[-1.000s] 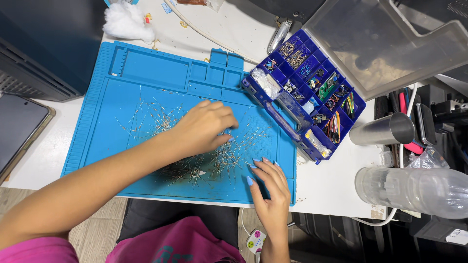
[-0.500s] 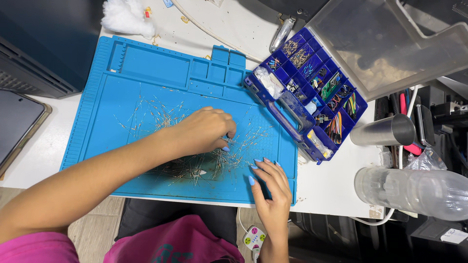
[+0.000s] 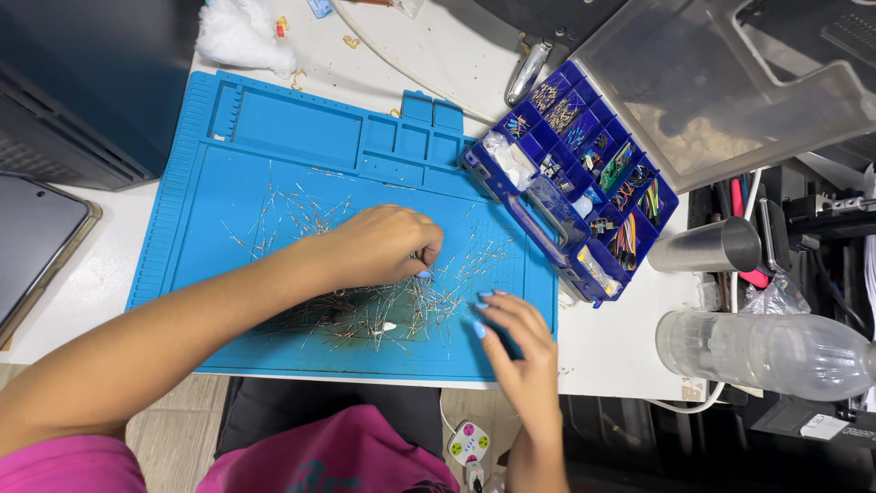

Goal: The person picks up small electronic components from a blue mat and places them into a compartmentalized blue organizer box. The person repeatedly reaches for components, handles them with both hands, and deposits them into the box.

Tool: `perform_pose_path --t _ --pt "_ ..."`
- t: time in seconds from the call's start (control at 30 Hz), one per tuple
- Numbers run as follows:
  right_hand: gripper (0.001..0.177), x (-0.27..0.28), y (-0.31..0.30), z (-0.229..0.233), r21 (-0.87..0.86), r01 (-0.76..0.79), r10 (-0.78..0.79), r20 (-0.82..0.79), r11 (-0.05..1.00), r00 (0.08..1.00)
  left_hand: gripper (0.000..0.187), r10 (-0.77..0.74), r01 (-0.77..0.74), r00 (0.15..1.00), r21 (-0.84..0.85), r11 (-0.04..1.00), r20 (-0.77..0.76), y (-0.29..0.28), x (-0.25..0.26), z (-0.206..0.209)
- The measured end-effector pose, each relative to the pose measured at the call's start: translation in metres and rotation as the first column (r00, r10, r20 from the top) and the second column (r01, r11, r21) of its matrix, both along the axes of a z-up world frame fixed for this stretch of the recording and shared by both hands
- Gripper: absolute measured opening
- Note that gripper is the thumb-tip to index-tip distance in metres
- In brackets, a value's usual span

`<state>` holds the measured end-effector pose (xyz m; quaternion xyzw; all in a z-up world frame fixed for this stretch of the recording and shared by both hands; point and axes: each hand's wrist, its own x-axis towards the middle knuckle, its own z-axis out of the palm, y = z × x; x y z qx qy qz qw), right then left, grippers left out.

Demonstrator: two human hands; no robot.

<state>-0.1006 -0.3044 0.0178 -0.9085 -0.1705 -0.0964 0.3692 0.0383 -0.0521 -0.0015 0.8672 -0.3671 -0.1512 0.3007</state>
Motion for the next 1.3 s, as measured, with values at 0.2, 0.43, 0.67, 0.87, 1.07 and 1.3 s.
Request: perform_pose_path --t 0.2,0.43,0.67,0.87,1.07,1.3 --pt "0.022 0.043 0.014 0.021 -0.112 -0.048 0.048 -0.004 0.993 0.999 0.013 -0.029 0.035 0.997 -0.090 0.995 0.065 0.029 -0.009 0.011" --pt "0.018 0.087 0.045 0.038 -0.464 -0.250 0.217 -0.124 0.850 0.968 0.014 -0.018 0.020 1.000 -0.165 0.986 0.013 0.046 -0.014 0.012" --pt "0.010 0.100 0.053 0.023 -0.489 -0.293 0.170 -0.281 0.821 0.944 0.012 -0.014 0.021 1.000 -0.298 0.954 0.025 0.047 -0.017 0.001" --pt "0.007 0.102 0.050 0.022 -0.379 -0.309 0.208 -0.286 0.872 0.935 0.008 -0.019 0.060 0.993 -0.348 0.935 0.121 0.042 -0.024 -0.003" --pt "0.008 0.101 0.048 0.029 -0.274 -0.286 0.213 -0.266 0.918 0.940 0.011 0.032 0.056 0.950 -0.270 0.961 0.310 0.042 -0.024 -0.001" --pt "0.023 0.099 0.047 0.036 -0.360 -0.274 0.163 -0.308 0.892 0.937 0.012 -0.016 0.075 0.947 -0.174 0.982 0.322 0.040 -0.027 -0.002"
